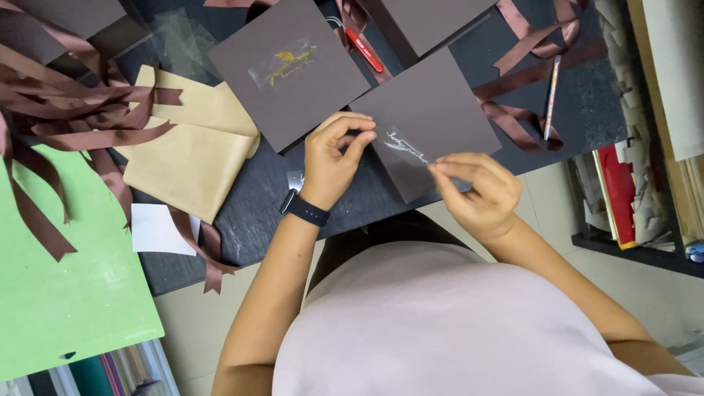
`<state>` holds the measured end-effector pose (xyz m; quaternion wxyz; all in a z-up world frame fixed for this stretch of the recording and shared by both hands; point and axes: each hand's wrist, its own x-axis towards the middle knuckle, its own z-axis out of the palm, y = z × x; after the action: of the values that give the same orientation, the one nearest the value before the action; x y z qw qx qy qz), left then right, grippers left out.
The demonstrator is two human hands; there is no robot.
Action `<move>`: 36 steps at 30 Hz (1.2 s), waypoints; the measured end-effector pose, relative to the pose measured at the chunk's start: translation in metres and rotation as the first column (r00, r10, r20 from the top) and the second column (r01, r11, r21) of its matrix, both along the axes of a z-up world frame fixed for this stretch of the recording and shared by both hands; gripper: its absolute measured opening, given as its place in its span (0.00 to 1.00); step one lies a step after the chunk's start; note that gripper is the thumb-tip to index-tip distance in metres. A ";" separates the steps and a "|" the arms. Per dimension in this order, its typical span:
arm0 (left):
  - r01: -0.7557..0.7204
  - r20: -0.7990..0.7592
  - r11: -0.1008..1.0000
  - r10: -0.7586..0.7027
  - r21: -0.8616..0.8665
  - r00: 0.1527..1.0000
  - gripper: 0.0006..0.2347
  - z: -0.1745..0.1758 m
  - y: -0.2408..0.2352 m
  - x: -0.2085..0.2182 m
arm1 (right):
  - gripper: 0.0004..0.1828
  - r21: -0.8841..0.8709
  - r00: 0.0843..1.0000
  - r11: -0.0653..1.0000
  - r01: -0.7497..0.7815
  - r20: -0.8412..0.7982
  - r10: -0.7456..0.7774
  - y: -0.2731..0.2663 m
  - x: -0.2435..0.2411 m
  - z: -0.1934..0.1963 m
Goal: Applying gold foil decals to brown gift boxes using a mini heat press and parchment paper
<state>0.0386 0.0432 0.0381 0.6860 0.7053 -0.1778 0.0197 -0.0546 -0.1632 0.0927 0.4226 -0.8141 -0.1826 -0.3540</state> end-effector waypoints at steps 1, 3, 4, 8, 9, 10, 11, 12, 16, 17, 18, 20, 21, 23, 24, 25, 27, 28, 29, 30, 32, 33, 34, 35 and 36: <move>0.002 -0.004 1.000 -0.002 0.000 1.000 0.04 0.000 -0.002 -0.001 | 0.04 0.000 1.000 1.000 0.002 -0.004 -0.002 -0.007 0.001 -0.006; 0.014 -0.025 1.000 -0.014 0.021 1.000 0.03 0.000 -0.007 -0.001 | 0.05 0.112 0.995 0.992 0.057 -0.086 -0.048 -0.021 0.003 -0.017; 0.015 -0.027 1.000 -0.014 0.022 1.000 0.03 -0.001 -0.010 0.000 | 0.05 0.113 0.995 0.992 0.058 -0.088 -0.048 -0.025 0.004 -0.021; 0.038 -0.054 0.996 -0.034 0.080 0.998 0.03 -0.002 -0.020 0.002 | 0.03 0.343 0.963 0.930 0.131 -0.268 -0.037 -0.038 0.013 -0.038; 0.055 -0.079 0.994 -0.047 0.092 0.996 0.04 -0.001 -0.023 0.003 | 0.02 0.401 0.950 0.901 0.163 -0.312 -0.033 -0.040 0.015 -0.043; 0.058 -0.084 0.994 -0.050 0.093 0.995 0.04 -0.001 -0.025 0.004 | 0.02 0.401 0.948 0.901 0.168 -0.317 -0.035 -0.044 0.018 -0.046; 0.061 -0.113 0.991 -0.048 0.118 0.992 0.04 -0.001 -0.028 0.005 | 0.02 0.399 0.904 0.884 0.244 -0.423 -0.058 -0.047 0.021 -0.049; 0.065 -0.141 0.988 -0.045 0.143 0.989 0.04 -0.001 -0.031 0.007 | 0.03 0.389 0.848 0.865 0.319 -0.524 -0.077 -0.051 0.024 -0.053; 0.071 -0.182 0.969 -0.028 0.237 0.983 0.04 -0.003 -0.039 0.012 | 0.02 0.314 0.765 0.875 0.368 -0.637 -0.094 -0.065 0.037 -0.064; 0.057 -0.196 0.959 -0.001 0.278 0.981 0.05 -0.004 -0.040 0.013 | 0.03 0.150 0.789 0.931 0.333 -0.586 -0.188 -0.071 0.041 -0.070; 0.044 -0.209 0.947 0.025 0.319 0.978 0.05 -0.005 -0.041 0.014 | 0.05 -0.023 0.813 0.954 0.299 -0.518 -0.267 -0.077 0.046 -0.075; 0.040 -0.221 0.936 0.041 0.350 0.974 0.05 -0.003 -0.043 0.015 | 0.05 -0.051 0.805 0.953 0.298 -0.523 -0.280 -0.076 0.049 -0.074; 0.036 -0.233 0.925 0.058 0.379 0.971 0.05 -0.002 -0.045 0.015 | 0.05 -0.080 0.798 0.952 0.295 -0.528 -0.292 -0.076 0.050 -0.073; 0.026 -0.226 0.921 0.068 0.389 0.972 0.05 -0.004 -0.046 0.016 | 0.05 -0.105 0.789 0.952 0.286 -0.539 -0.296 -0.080 0.055 -0.076; 0.015 -0.215 0.918 0.078 0.396 0.973 0.04 -0.005 -0.047 0.016 | 0.04 -0.129 0.783 0.953 0.276 -0.545 -0.300 -0.083 0.056 -0.077; 0.019 -0.223 0.917 0.077 0.397 0.972 0.04 -0.006 -0.048 0.016 | 0.04 -0.130 0.778 0.953 0.275 -0.552 -0.300 -0.084 0.056 -0.078; 0.007 -0.180 0.906 0.077 0.424 0.981 0.04 -0.008 -0.049 0.016 | 0.04 -0.150 0.781 0.953 0.264 -0.546 -0.303 -0.085 0.059 -0.080; 0.010 -0.185 0.905 0.076 0.425 0.980 0.04 -0.008 -0.050 0.014 | 0.04 -0.150 0.778 0.953 0.264 -0.551 -0.303 -0.085 0.057 -0.079; 0.004 -0.168 0.896 0.078 0.444 0.983 0.04 -0.007 -0.050 0.014 | 0.04 -0.171 0.766 0.949 0.263 -0.562 -0.314 -0.085 0.058 -0.077; -0.001 -0.151 0.887 0.080 0.461 0.985 0.04 -0.006 -0.051 0.014 | 0.04 -0.192 0.754 0.946 0.262 -0.572 -0.325 -0.085 0.059 -0.076; -0.014 -0.137 0.883 0.089 0.470 0.987 0.04 -0.008 -0.052 0.013 | 0.04 -0.190 0.746 0.945 0.267 -0.579 -0.328 -0.086 0.059 -0.076; -0.028 -0.123 0.877 0.099 0.480 0.987 0.04 -0.009 -0.052 0.011 | 0.05 -0.187 0.740 0.944 0.272 -0.587 -0.329 -0.085 0.058 -0.076; -0.026 -0.128 0.877 0.100 0.480 0.987 0.04 -0.008 -0.052 0.010 | 0.05 -0.187 0.737 0.944 0.270 -0.591 -0.328 -0.084 0.058 -0.074; -0.033 -0.120 0.870 0.105 0.491 0.987 0.04 -0.008 -0.053 0.010 | 0.05 -0.171 0.748 0.950 0.261 -0.587 -0.311 -0.083 0.059 -0.072; -0.039 -0.111 0.864 0.109 0.502 0.988 0.04 -0.007 -0.053 0.009 | 0.05 -0.155 0.758 0.955 0.251 -0.582 -0.294 -0.082 0.059 -0.070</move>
<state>0.0476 -0.0099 0.0312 0.4901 0.8643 -0.1024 -0.0485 0.0043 -0.2457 0.0223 0.3748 -0.9154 0.0689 -0.1298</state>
